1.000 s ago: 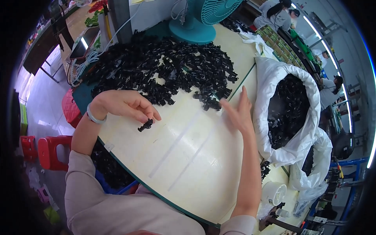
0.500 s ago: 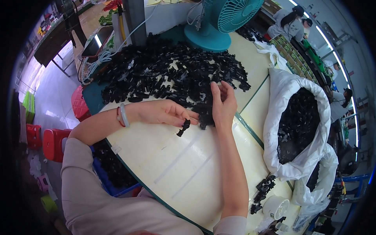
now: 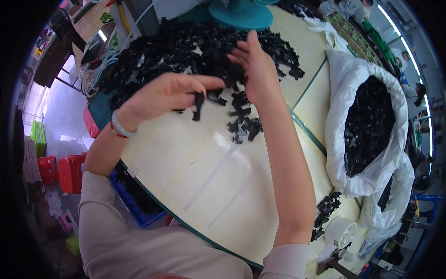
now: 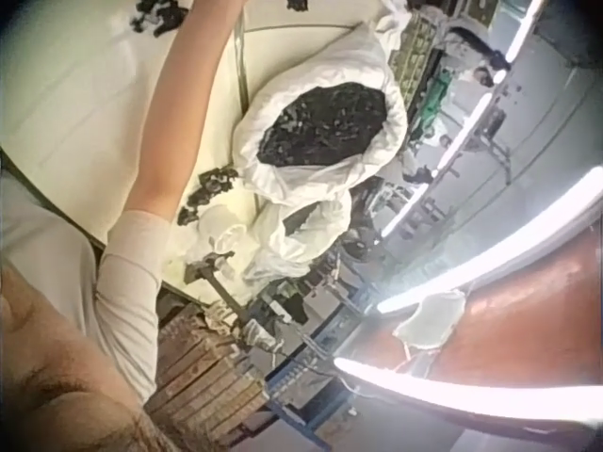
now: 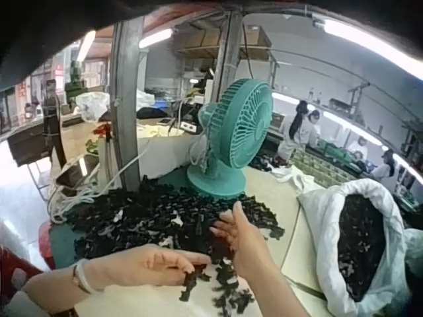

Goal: The person assembles small black plastic components by hand, joining parts together at a workbench.

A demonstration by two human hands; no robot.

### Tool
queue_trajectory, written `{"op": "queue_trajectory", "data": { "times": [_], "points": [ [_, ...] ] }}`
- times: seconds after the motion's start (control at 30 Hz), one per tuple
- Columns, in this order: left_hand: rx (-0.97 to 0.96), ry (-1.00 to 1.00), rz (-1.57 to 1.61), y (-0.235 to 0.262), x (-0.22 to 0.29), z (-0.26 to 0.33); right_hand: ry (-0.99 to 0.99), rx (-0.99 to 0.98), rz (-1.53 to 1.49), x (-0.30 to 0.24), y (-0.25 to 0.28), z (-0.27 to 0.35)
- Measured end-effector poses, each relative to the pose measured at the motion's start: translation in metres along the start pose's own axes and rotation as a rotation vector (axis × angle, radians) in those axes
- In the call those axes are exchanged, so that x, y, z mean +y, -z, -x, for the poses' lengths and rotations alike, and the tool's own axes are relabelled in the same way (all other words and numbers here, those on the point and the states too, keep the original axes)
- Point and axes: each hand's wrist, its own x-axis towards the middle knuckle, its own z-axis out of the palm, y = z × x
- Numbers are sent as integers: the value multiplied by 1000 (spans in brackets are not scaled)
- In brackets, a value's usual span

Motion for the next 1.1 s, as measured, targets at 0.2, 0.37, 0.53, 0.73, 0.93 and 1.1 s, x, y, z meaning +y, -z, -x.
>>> {"op": "queue_trajectory", "data": {
  "times": [0.2,0.37,0.53,0.73,0.93,1.1],
  "points": [
    [288,-170,63,27,8,4,-15,-156,-53,-28,-37,-17],
    [618,104,-188,50,10,16,14,-227,539,-54,-35,14],
    [652,193,-511,46,16,21,503,-161,1291,0,32,79],
    [695,253,-549,51,16,19,593,20,1304,53,27,109],
    [725,270,-536,48,14,14,790,226,1187,52,23,56],
    [752,274,-628,52,12,19,794,193,1276,52,30,95]
  ]
}}
